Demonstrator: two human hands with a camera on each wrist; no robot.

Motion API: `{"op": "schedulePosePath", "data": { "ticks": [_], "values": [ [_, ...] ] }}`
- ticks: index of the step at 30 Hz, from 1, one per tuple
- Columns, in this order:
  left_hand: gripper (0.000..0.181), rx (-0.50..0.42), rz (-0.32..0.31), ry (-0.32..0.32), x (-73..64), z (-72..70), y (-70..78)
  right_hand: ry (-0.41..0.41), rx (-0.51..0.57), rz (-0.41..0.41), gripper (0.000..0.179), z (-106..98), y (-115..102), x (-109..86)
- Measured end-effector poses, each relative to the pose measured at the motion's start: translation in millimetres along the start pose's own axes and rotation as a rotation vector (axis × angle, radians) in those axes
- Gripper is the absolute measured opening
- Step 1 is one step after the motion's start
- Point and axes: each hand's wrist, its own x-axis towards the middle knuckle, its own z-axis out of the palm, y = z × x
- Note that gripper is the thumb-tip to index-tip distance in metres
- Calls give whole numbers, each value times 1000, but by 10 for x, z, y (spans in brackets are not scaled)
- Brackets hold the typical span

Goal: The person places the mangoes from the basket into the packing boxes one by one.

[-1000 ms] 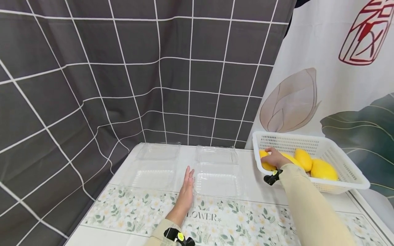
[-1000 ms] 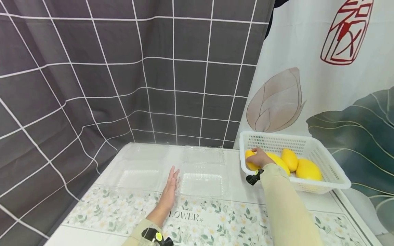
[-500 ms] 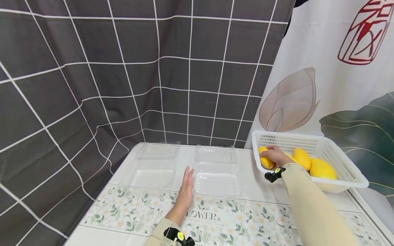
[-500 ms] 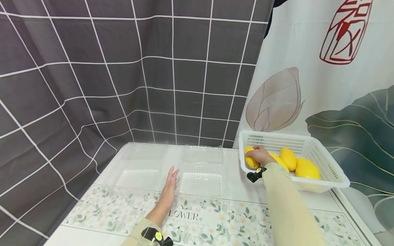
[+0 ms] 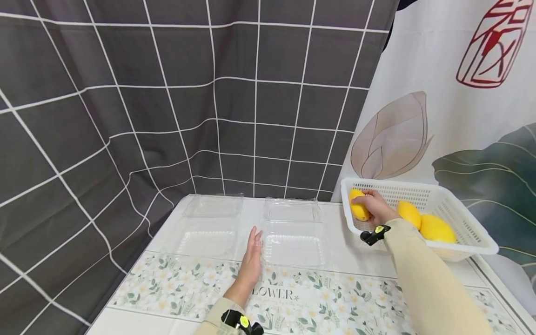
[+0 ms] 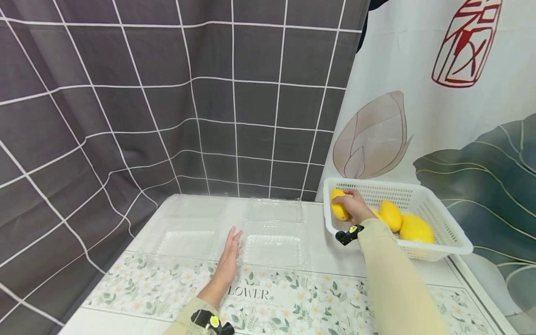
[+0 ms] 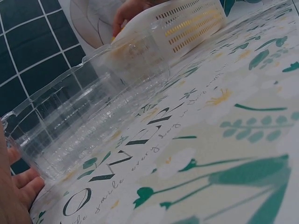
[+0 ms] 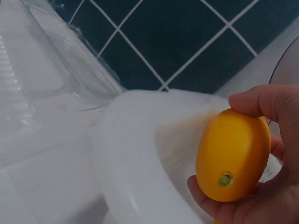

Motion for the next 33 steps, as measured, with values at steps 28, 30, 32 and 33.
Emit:
{"op": "schedulePosePath", "data": {
  "ticks": [28, 30, 32, 33],
  "values": [
    [59, -32, 23, 6, -7, -15, 18, 1, -144, -279, 72, 787, -461, -362],
    [59, -41, 19, 8, -8, -15, 27, -15, -149, -276, 71, 860, -474, -400],
    [58, -49, 10, 7, -7, -16, 26, -32, -158, -278, 71, 935, -488, -447],
    [59, -47, 5, 8, -6, -16, 24, -43, -162, -281, 71, 974, -494, -471]
  ]
}}
